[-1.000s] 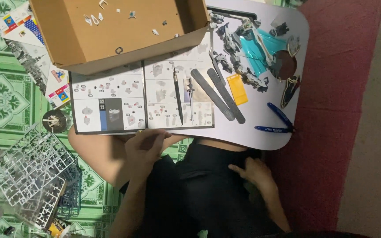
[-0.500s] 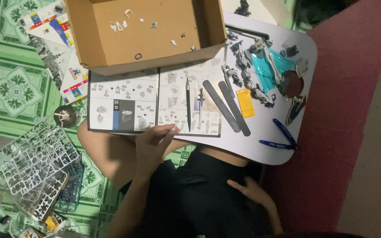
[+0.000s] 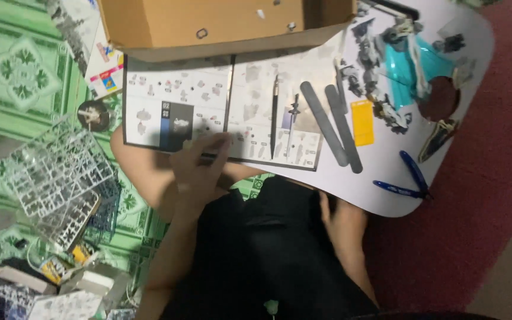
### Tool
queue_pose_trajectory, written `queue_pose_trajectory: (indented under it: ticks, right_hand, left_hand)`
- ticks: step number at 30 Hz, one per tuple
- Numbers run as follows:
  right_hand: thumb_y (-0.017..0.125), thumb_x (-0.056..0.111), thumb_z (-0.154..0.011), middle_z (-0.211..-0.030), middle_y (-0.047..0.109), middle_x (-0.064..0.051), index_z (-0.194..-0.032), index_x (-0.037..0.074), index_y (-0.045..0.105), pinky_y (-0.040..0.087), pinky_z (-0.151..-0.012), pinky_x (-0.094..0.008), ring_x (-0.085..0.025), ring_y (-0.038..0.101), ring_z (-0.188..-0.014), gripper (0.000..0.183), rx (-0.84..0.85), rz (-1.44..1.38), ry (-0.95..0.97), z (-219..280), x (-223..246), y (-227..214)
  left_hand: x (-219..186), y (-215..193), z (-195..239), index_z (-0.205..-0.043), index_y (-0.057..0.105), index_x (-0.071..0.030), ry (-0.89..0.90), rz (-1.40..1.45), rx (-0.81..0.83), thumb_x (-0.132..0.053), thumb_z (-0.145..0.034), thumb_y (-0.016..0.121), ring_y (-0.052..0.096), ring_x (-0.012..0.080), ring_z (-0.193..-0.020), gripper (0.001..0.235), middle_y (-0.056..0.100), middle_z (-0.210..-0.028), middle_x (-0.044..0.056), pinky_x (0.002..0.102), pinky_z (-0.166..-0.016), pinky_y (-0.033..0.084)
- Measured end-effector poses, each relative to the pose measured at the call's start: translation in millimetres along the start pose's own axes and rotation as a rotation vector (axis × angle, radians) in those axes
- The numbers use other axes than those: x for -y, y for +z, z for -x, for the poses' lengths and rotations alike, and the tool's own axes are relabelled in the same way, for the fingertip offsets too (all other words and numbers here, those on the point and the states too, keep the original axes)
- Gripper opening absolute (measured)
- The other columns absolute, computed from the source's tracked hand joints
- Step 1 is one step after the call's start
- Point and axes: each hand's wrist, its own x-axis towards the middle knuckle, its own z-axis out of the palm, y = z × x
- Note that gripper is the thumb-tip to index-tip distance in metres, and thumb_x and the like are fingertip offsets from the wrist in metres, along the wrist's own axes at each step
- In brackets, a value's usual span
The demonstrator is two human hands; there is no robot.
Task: Sanding small plastic model parts to remove nub marks and smooth surfaces using a sanding stick.
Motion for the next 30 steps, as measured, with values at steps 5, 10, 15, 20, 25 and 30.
queue_pose_trajectory:
  ticks: [5,10,15,20,25,30]
  right_hand:
    - [0.065,0.024,-0.087,-0.081,0.063,-0.014,-0.105,0.0,0.063,0.052,-0.075,-0.049,-0.038,0.064,-0.083,0.03,-0.296,0.001,-0.437,-14,22,30]
    - [0.063,0.023,-0.088,-0.085,0.063,-0.015,-0.108,0.0,0.062,0.05,-0.078,-0.05,-0.038,0.063,-0.085,0.03,-0.235,0.083,-0.475,-33,37,16]
    - [0.06,0.021,-0.09,-0.089,0.063,-0.015,-0.112,0.001,0.061,0.048,-0.081,-0.051,-0.038,0.062,-0.088,0.03,-0.171,0.17,-0.525,-72,88,7]
    - [0.056,0.018,-0.093,-0.095,0.063,-0.016,-0.117,0.001,0.06,0.046,-0.085,-0.052,-0.038,0.061,-0.092,0.03,-0.089,0.298,-0.593,-51,118,-2]
    - [0.056,0.019,-0.092,-0.1,0.063,-0.017,-0.12,0.003,0.06,0.046,-0.085,-0.053,-0.038,0.061,-0.094,0.033,-0.002,0.308,-0.645,-43,115,2]
    - [0.063,0.028,-0.083,-0.111,0.062,-0.02,-0.122,0.009,0.063,0.051,-0.075,-0.056,-0.04,0.063,-0.092,0.044,0.207,0.109,-0.792,-33,90,-8]
  left_hand:
    - [-4,-3,-5,-0.099,0.072,-0.008,0.117,-0.07,0.005,-0.01,-0.083,0.074,0.071,0.029,-0.082,0.016,0.072,-0.083,0.01,0.038,-0.069,0.059]
    - [4,3,5,-0.09,0.072,-0.003,0.258,-0.174,-0.043,0.001,-0.072,0.082,0.07,0.0293,-0.076,0.021,0.069,-0.079,0.011,0.035,-0.069,0.058]
    - [-6,11,2,-0.089,0.072,-0.003,0.297,-0.164,-0.051,0.0,-0.076,0.079,0.069,0.0238,-0.071,0.015,0.067,-0.078,0.007,0.032,-0.063,0.059]
    - [-5,20,0,-0.092,0.073,-0.011,0.392,-0.286,-0.087,-0.004,-0.078,0.078,0.066,0.0174,-0.073,0.016,0.063,-0.082,0.0,0.03,-0.065,0.058]
    - [-6,31,-12,-0.089,0.071,-0.01,0.506,-0.38,-0.124,-0.006,-0.08,0.08,0.063,0.0144,-0.073,0.014,0.064,-0.082,0.001,0.026,-0.064,0.057]
    - [4,38,-18,-0.09,0.072,-0.014,0.432,-0.344,-0.098,-0.009,-0.077,0.082,0.062,0.0154,-0.072,0.017,0.065,-0.08,-0.002,0.029,-0.059,0.057]
